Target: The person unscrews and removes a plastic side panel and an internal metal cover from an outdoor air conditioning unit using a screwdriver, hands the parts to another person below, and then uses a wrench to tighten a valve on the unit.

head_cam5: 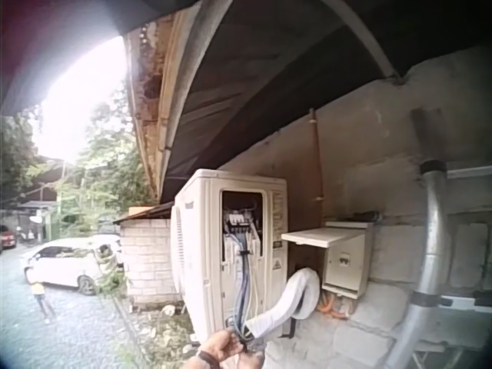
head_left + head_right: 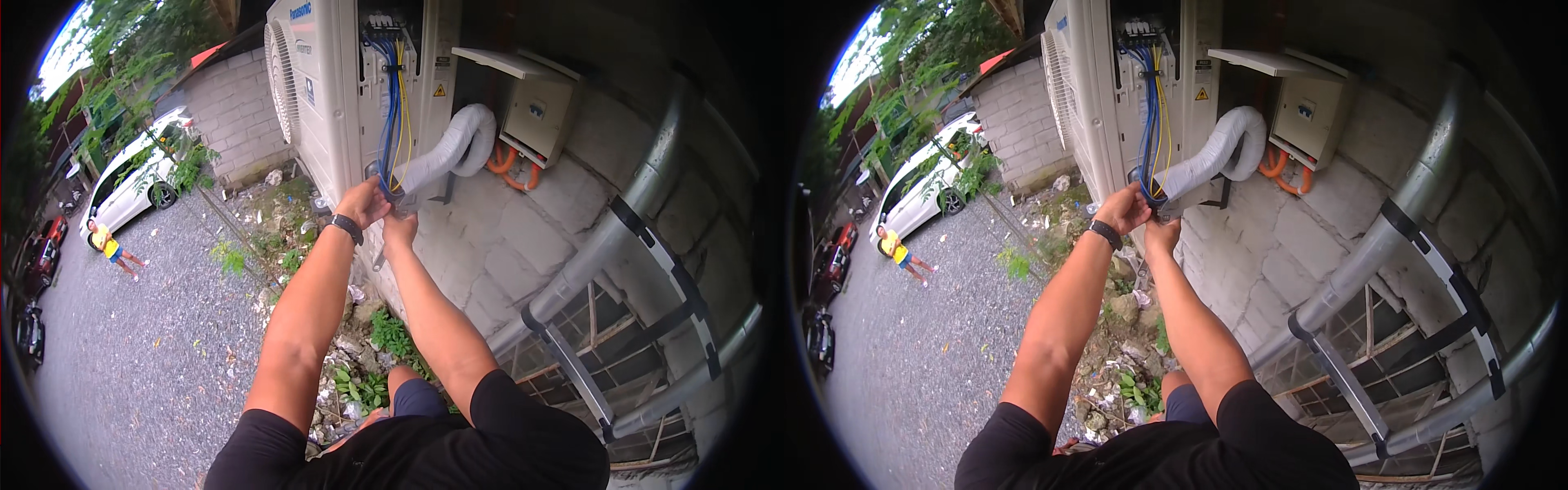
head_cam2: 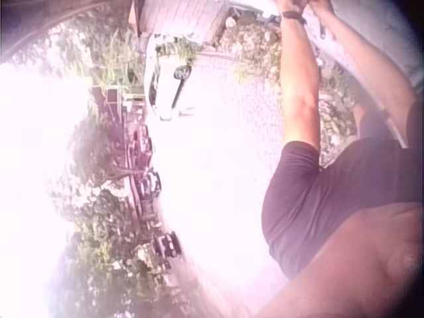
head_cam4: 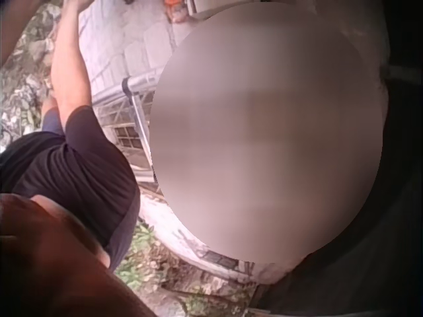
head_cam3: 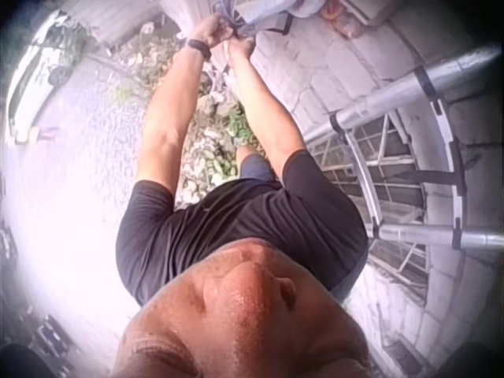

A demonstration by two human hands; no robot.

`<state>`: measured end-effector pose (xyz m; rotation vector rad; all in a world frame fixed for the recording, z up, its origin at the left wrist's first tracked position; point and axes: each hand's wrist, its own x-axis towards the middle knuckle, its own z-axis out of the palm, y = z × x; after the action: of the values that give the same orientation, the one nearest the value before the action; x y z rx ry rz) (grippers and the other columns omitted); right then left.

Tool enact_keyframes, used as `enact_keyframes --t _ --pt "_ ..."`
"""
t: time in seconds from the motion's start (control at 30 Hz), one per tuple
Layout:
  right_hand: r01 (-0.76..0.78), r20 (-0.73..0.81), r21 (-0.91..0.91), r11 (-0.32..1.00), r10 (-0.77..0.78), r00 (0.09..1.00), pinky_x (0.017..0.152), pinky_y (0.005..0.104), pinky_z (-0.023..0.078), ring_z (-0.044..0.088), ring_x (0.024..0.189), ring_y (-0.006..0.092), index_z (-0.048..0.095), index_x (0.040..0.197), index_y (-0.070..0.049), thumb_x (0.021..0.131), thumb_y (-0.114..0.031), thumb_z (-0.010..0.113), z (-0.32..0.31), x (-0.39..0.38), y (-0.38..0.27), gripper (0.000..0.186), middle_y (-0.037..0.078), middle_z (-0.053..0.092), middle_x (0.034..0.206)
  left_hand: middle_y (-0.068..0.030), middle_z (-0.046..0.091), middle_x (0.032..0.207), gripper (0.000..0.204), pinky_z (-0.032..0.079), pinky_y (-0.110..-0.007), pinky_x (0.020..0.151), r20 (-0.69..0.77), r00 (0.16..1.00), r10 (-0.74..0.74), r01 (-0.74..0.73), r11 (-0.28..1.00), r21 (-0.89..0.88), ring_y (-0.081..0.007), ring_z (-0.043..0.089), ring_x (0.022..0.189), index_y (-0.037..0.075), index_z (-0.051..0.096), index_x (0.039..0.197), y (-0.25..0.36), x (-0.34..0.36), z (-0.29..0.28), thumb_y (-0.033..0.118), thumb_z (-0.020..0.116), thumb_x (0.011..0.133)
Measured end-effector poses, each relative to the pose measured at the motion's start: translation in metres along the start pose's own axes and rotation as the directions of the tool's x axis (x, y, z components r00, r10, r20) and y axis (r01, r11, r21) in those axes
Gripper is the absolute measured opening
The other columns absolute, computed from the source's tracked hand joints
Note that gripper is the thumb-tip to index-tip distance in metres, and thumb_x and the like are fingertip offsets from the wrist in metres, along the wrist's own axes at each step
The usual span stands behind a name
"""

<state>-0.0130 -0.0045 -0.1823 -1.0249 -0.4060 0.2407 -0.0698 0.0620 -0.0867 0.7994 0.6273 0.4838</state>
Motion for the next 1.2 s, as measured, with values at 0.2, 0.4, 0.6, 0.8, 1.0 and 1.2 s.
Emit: enact_keyframes --t 0.2,0.4,0.6,0.8,1.0,1.2 --pt "-0.108 0.028 0.054 0.993 0.107 0.994 0.043 0.0289 0.037 0.051 0.054 0.0084 0.058 0.114 -0.01 0.093 -0.019 0.074 -0.007 0.006 -0.008 0.028 0.004 0.068 0.095 -0.0002 0.064 0.073 0.029 0.06 -0.025 0.057 0.04 0.998 0.051 -0.052 0.998 0.031 -0.0116 0.062 0.058 0.008 0.063 0.083 -0.002 0.007 0.004 0.029 0.063 0.103" --pt "-0.384 0.008 0.018 0.923 0.384 0.923 0.035 0.0285 0.028 0.042 0.043 0.0091 0.061 0.108 -0.009 0.095 -0.031 0.072 -0.006 -0.002 -0.032 0.027 0.003 0.064 0.079 0.0014 0.063 0.066 0.031 0.06 -0.027 0.057 0.166 0.986 -0.029 0.034 0.999 -0.032 -0.0126 0.064 0.057 0.009 0.061 0.08 -0.003 0.0 -0.006 0.023 0.052 0.106" --pt "-0.063 0.052 -0.044 0.997 0.066 0.996 0.09 0.0324 0.049 0.064 0.101 0.0153 0.059 0.12 -0.006 0.089 -0.003 0.076 -0.003 0.003 -0.01 0.035 0.003 0.069 0.112 0.0032 0.064 0.072 0.031 0.058 -0.022 0.057 0.048 0.999 0.022 -0.024 0.999 0.035 -0.0092 0.061 0.058 0.011 0.064 0.084 -0.008 0.017 -0.015 0.035 0.06 0.104" --pt "0.185 0.123 -0.169 0.968 -0.165 0.979 0.073 0.0293 0.052 0.064 0.083 0.0131 0.059 0.115 -0.007 0.091 -0.01 0.076 -0.013 0.017 0.018 0.029 0.003 0.068 0.107 0.0004 0.059 0.071 0.033 0.062 -0.027 0.058 0.062 0.997 0.05 -0.054 0.996 0.075 -0.0117 0.062 0.061 0.007 0.063 0.086 -0.009 0.023 -0.015 0.037 0.067 0.099" --pt "-0.256 0.045 0.067 0.964 0.254 0.966 0.037 0.0269 0.032 0.046 0.047 0.0084 0.057 0.11 -0.011 0.1 -0.021 0.066 -0.006 0.0 0.001 0.016 0.004 0.068 0.09 -0.0015 0.062 0.072 0.033 0.063 -0.027 0.059 0.099 0.995 0.01 -0.014 0.999 0.043 -0.014 0.064 0.062 0.006 0.064 0.089 -0.005 0.005 -0.011 0.034 0.056 0.105" --pt "-0.223 0.052 0.054 0.973 0.22 0.974 0.046 0.0291 0.043 0.057 0.057 0.0117 0.06 0.114 -0.01 0.097 -0.015 0.07 -0.016 0.012 -0.007 0.021 0.004 0.07 0.092 0.0016 0.063 0.072 0.033 0.058 -0.025 0.057 0.014 1.0 -0.016 0.015 0.997 0.071 -0.0111 0.06 0.058 0.01 0.064 0.086 -0.007 -0.002 0.012 0.035 0.057 0.105"
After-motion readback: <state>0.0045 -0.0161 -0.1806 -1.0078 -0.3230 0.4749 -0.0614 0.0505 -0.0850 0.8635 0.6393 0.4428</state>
